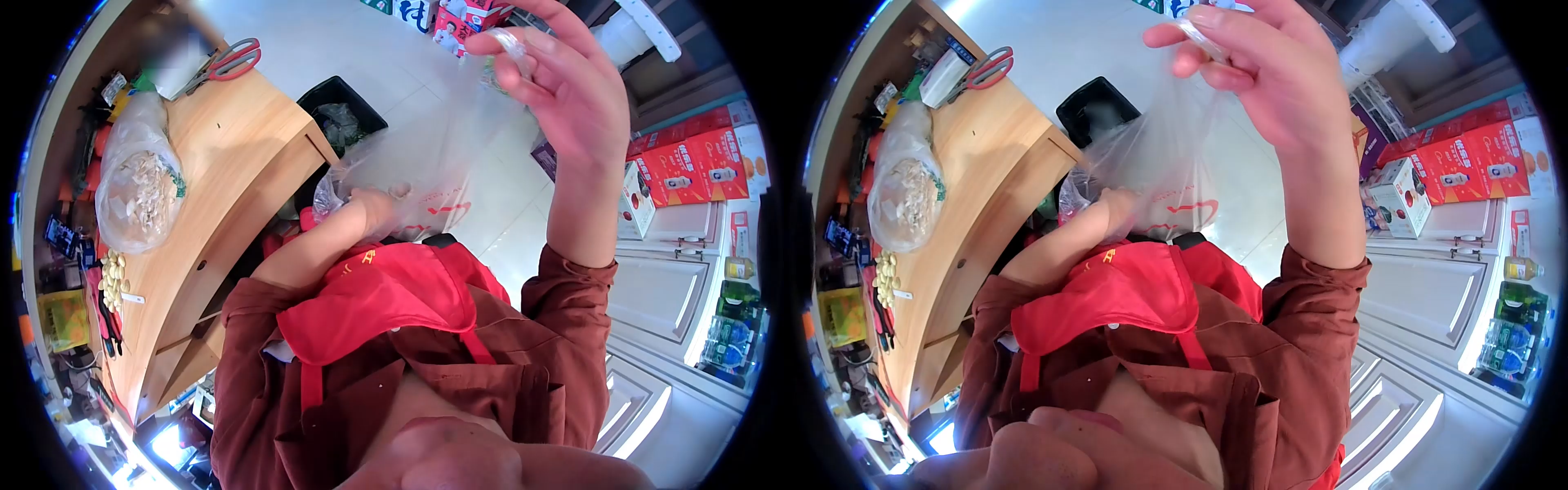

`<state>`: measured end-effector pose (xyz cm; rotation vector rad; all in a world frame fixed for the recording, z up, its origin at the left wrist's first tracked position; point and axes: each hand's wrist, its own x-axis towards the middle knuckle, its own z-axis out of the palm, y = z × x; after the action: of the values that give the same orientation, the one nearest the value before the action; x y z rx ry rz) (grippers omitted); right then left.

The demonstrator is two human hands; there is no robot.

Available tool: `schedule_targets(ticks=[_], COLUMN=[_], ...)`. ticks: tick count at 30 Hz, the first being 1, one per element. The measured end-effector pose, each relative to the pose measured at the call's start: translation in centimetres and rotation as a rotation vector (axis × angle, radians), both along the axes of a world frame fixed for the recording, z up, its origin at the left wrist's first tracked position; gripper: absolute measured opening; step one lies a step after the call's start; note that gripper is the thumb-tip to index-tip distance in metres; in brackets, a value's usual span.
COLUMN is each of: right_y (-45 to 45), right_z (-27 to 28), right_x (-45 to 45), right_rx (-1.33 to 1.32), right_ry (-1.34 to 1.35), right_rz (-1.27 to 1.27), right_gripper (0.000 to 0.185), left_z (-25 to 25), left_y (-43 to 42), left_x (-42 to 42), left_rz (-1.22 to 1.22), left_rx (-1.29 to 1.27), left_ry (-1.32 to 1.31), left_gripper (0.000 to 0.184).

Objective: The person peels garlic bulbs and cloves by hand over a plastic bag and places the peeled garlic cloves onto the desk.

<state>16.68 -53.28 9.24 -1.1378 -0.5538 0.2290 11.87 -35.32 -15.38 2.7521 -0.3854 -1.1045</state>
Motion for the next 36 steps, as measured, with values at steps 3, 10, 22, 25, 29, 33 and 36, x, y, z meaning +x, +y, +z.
schedule_targets(ticks=[3, 10, 22, 25, 29, 33, 36], right_y=[-1.3, -7.0, -20.8, -23.0, -27.8, -34.2, -35.7], right_z=[0.2, -3.6, -27.8, -32.1, -36.4, -40.5, -43.6], right_x=[-1.4, -3.5, -7.4, -8.7, -11.3, -15.0, -17.4], right_rx=[-0.082, 0.038, -0.372, -0.538, -0.624, -0.549, -0.528], right_ry=[-0.093, 0.015, 0.854, 0.855, 1.024, 1.175, 1.328], right_rz=[0.026, -0.141, -0.496, -0.433, -0.697, -0.755, -0.926], right_gripper=[0.04, 0.044, 0.02, 0.016, 0.015, 0.012, 0.015], left_z=[-4.4, -1.5, 8.9, 12.7, 17.2, 17.2, 18.4], left_y=[0.8, 0.8, 8.6, 12.6, 18.4, 25.2, 27.7], left_x=[0.0, -0.1, -2.5, -4.7, -8.5, -10.7, -12.3], left_rz=[-0.223, -0.029, 0.336, 0.387, 0.56, 0.846, 1.152], left_rx=[-0.165, -0.626, -0.851, -0.896, -0.784, -0.781, -1.084], left_ry=[-0.31, -0.538, -0.495, -0.607, -0.812, -0.901, -0.677], left_gripper=[0.045, 0.037, 0.039, 0.037, 0.036, 0.04, 0.037])
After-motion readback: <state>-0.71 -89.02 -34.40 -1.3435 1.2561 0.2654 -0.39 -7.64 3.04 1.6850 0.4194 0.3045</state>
